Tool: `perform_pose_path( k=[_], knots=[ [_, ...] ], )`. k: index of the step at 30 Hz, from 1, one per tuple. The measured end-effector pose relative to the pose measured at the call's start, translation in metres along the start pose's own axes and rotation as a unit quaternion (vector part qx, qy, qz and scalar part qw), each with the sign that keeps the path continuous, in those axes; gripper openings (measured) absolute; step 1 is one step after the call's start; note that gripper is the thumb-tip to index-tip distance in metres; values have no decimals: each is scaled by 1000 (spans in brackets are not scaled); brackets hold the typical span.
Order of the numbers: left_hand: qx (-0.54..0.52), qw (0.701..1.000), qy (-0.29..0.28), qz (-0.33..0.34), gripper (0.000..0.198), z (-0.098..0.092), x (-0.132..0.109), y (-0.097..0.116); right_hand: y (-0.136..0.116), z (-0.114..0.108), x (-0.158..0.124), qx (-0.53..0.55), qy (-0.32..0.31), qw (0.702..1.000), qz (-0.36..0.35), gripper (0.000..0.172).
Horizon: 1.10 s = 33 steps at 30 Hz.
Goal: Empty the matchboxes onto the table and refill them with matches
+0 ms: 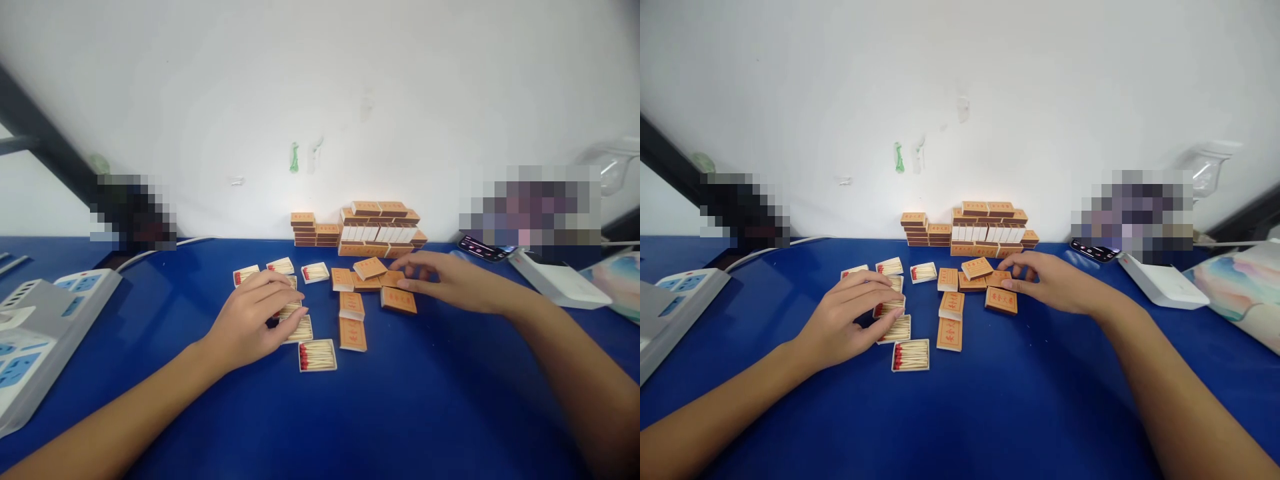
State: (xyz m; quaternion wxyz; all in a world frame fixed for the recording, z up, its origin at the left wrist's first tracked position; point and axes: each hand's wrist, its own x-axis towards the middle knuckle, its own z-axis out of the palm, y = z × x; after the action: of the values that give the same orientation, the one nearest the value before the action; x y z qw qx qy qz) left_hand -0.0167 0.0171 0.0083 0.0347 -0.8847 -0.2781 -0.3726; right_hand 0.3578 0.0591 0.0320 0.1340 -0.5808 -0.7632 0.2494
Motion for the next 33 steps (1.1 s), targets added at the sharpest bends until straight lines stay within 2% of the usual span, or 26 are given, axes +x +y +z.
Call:
perform_pose_path(
  k=[7, 10, 13, 15, 18, 20, 22, 29, 33],
  knots=[
    [-4, 1000, -1, -2, 17, 0, 0, -2, 7, 0, 1, 33, -10, 999, 31, 59],
    [-13, 1000, 2, -5, 18, 1, -1, -3, 10, -12, -4, 45, -37, 998, 39, 59],
    [-18, 1000, 6, -2, 18, 2, -1, -3, 24, -28, -11, 47, -44, 995, 75, 62],
    [-20, 1000, 7, 0, 17, 2, -2, -2, 37, -35, -12, 54, 2, 993, 106, 66],
    [-24, 1000, 3, -1, 15, 2, -2, -1, 54, -33, -4, 40, 120, 984, 128, 63],
    [-27, 1000, 2, -4, 14, 2, -2, 0, 60, -26, 5, -5, 198, 973, 117, 56],
    [-29, 1000, 3, -6, 13, 3, -1, 0, 61, -17, 15, -48, 245, 963, 98, 55],
    [-35, 999, 2, -8, 11, 4, -1, 0, 61, 3, 30, -61, 298, 949, 87, 65],
    [-35, 999, 4, -9, 11, 4, -2, 0, 61, 6, 30, -57, 318, 941, 103, 59]
  ],
)
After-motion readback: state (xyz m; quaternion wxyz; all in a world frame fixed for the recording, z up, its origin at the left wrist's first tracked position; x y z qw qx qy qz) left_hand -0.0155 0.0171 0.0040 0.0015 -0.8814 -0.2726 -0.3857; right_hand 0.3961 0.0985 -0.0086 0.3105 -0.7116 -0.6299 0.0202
